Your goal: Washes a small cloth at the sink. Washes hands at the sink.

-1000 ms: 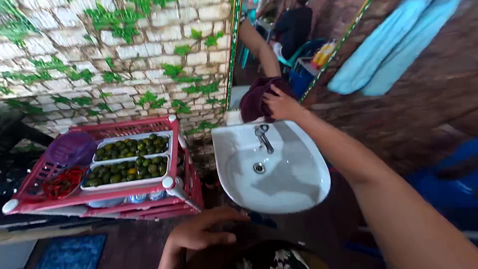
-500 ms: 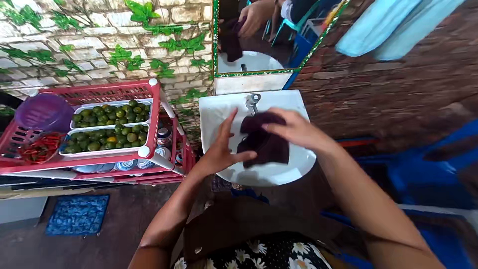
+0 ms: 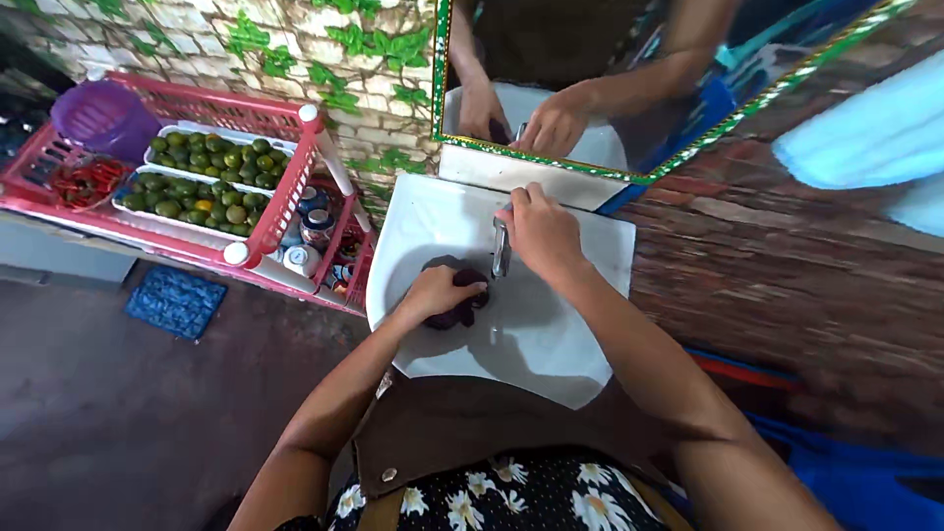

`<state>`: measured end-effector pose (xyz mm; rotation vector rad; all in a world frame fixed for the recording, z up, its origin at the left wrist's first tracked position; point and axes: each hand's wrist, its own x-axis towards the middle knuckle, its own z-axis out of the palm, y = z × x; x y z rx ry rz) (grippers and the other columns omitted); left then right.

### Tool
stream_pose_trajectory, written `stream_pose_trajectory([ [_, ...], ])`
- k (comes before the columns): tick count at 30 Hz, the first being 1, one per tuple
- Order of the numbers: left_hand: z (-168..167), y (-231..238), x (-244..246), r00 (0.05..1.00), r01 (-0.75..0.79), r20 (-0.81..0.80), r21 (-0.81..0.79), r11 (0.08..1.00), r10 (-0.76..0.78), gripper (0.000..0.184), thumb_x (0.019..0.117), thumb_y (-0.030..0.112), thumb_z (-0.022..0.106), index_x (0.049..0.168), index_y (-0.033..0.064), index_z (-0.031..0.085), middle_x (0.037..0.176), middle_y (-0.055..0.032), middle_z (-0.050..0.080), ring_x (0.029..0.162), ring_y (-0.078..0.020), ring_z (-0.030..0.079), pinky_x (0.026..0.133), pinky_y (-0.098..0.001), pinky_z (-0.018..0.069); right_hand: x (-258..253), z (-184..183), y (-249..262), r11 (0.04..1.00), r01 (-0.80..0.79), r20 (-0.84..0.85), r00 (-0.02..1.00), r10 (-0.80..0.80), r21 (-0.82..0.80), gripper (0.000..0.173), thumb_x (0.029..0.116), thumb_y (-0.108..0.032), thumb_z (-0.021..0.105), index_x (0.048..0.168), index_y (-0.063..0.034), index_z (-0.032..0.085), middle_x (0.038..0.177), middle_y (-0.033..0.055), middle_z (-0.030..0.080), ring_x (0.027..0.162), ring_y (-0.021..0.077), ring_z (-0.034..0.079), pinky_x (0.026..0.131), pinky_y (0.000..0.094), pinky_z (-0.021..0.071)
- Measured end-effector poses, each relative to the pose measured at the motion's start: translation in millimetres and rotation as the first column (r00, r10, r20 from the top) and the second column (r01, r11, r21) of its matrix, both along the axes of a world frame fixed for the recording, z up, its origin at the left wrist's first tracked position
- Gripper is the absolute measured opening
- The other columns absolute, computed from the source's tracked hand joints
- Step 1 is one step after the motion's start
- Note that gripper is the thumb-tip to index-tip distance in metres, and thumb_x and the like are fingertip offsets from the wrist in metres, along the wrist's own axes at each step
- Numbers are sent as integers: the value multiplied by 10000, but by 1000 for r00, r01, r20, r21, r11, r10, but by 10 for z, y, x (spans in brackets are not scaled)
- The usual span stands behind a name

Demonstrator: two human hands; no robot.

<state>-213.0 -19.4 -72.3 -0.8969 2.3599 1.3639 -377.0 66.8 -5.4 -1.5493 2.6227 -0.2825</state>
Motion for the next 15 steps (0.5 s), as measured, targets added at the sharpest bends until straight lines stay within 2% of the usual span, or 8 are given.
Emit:
stream_pose_trajectory([
  [2, -127, 54, -57, 998, -34, -49, 75, 997, 37, 551, 999, 513, 600, 1102, -17, 710, 1057, -220, 703, 1035, -352, 671, 939, -608, 490, -70, 49, 11, 997, -19, 21, 1000, 18, 72, 544, 1058, -420, 545, 1211, 98, 609, 1165, 322, 608, 956, 508, 662, 724, 638, 539],
  [3, -177, 81, -75, 997, -38, -65, 114, 993, 45, 533, 990, 495, 626, 1162, -3, 701, 1109, -218, 702, 1084, -349, 666, 977, -607, 482, -84, 53, 16, 996, -28, 23, 999, 26, 88, 552, 1053, -435, 548, 1207, 92, 611, 1152, 324, 612, 939, 510, 665, 710, 638, 536],
  [6, -269, 161, -128, 994, -26, -102, 221, 975, 49, 567, 908, 378, 771, 1335, 34, 627, 1248, -203, 675, 1205, -325, 630, 1066, -574, 460, -102, 39, 30, 994, -66, 42, 997, 62, 85, 440, 1069, -328, 546, 1207, 86, 598, 1151, 328, 593, 916, 507, 663, 696, 620, 545],
  [9, -318, 243, -190, 995, -53, -67, 232, 971, 71, 684, 874, 277, 817, 1437, 21, 525, 1305, -235, 638, 1242, -354, 605, 1080, -569, 449, -97, 36, 20, 991, -77, 97, 993, 66, 113, 375, 1074, -244, 537, 1260, 79, 578, 1235, 347, 538, 1015, 520, 635, 772, 612, 548],
  [12, -329, 296, -238, 992, -100, -52, 221, 970, 114, 682, 889, 194, 794, 1463, 22, 468, 1272, -247, 649, 1200, -371, 630, 1046, -572, 476, -131, -25, 53, 989, -142, 104, 985, 136, 44, 319, 1055, -153, 553, 1278, 70, 603, 1266, 359, 510, 1085, 541, 592, 826, 614, 537],
  [14, -324, 314, -243, 992, -113, -38, 200, 973, 123, 661, 890, 166, 784, 1448, 24, 462, 1229, -252, 657, 1155, -380, 644, 1010, -583, 490, -197, -80, 110, 981, -192, 108, 975, 193, -25, 336, 1055, -172, 571, 1297, 59, 601, 1254, 349, 520, 1090, 529, 595, 842, 608, 538],
  [15, -312, 326, -240, 992, -114, -33, 189, 975, 122, 645, 891, 155, 776, 1441, 22, 467, 1217, -251, 661, 1147, -379, 648, 1002, -586, 494, -251, -115, 162, 974, -213, 123, 968, 221, -73, 391, 1048, -207, 594, 1350, 43, 582, 1257, 338, 531, 1085, 517, 604, 849, 608, 540],
])
